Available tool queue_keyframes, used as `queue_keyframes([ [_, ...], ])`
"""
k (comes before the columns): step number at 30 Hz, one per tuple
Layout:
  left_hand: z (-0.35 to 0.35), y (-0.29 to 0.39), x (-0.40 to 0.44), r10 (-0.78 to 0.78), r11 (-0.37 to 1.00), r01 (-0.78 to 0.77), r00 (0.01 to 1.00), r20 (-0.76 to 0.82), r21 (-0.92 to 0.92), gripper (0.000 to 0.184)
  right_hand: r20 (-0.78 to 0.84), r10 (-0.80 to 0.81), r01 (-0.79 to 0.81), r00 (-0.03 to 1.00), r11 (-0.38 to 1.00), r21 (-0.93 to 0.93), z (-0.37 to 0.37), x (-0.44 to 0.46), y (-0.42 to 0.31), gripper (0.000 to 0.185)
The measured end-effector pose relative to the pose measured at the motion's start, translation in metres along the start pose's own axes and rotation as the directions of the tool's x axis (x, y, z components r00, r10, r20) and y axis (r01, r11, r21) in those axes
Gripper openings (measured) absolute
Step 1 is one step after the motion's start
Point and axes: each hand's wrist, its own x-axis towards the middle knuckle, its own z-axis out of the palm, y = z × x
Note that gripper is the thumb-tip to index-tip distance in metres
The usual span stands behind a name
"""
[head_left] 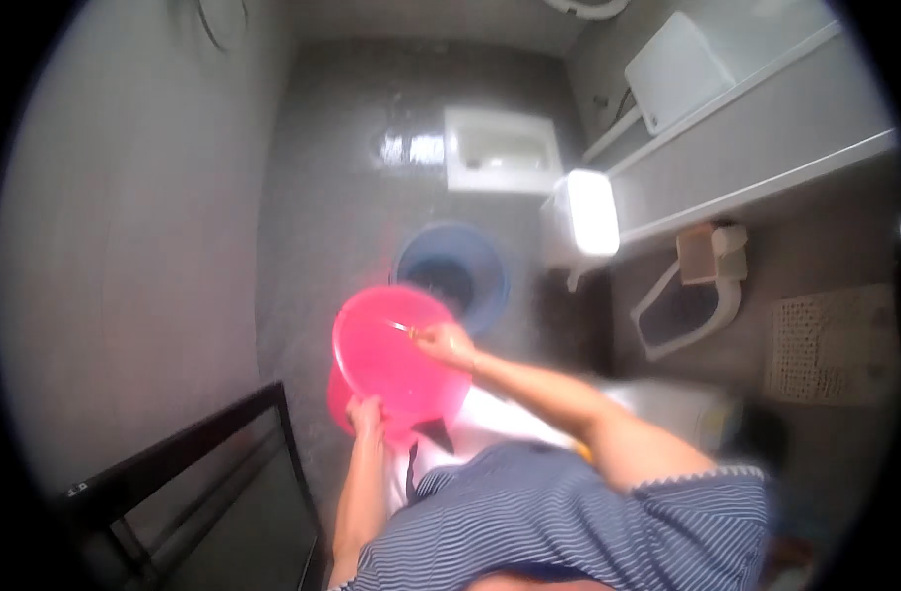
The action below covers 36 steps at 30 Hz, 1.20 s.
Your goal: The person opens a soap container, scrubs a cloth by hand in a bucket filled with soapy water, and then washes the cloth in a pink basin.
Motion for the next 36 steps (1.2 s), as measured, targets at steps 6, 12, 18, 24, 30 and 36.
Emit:
queue_keyframes([
  [6,0.028,0.017,-0.012,-0.048,0.996,0.053,0.996,-0.071,0.074,0.014,0.053,0.187,-0.192,0.981,0.974,0.120,-0.051,-0.005,-0.016,0.035],
  [12,0.040,0.033,-0.016,-0.001,0.997,0.004,0.999,-0.042,0.079,0.015,-0.067,0.161,-0.136,0.985,0.950,0.282,-0.047,0.007,0.019,0.032],
  [18,0.046,0.042,-0.018,-0.030,0.998,0.033,0.998,-0.053,0.060,0.016,-0.066,0.177,-0.146,0.982,0.931,0.334,-0.049,0.022,0.034,0.031],
  [24,0.033,0.042,0.004,-0.035,0.970,0.054,0.996,-0.084,0.236,0.015,-0.053,0.252,-0.212,0.966,0.894,0.395,-0.035,0.033,0.038,0.030],
  [30,0.044,0.053,0.001,-0.068,0.979,0.078,0.996,-0.057,0.191,0.016,-0.072,0.260,-0.210,0.963,0.890,0.404,-0.045,0.034,0.034,0.028],
  [36,0.055,0.063,0.003,-0.037,0.961,0.059,0.996,-0.086,0.269,0.021,-0.057,0.307,-0.254,0.950,0.868,0.427,-0.061,0.028,0.021,0.024],
])
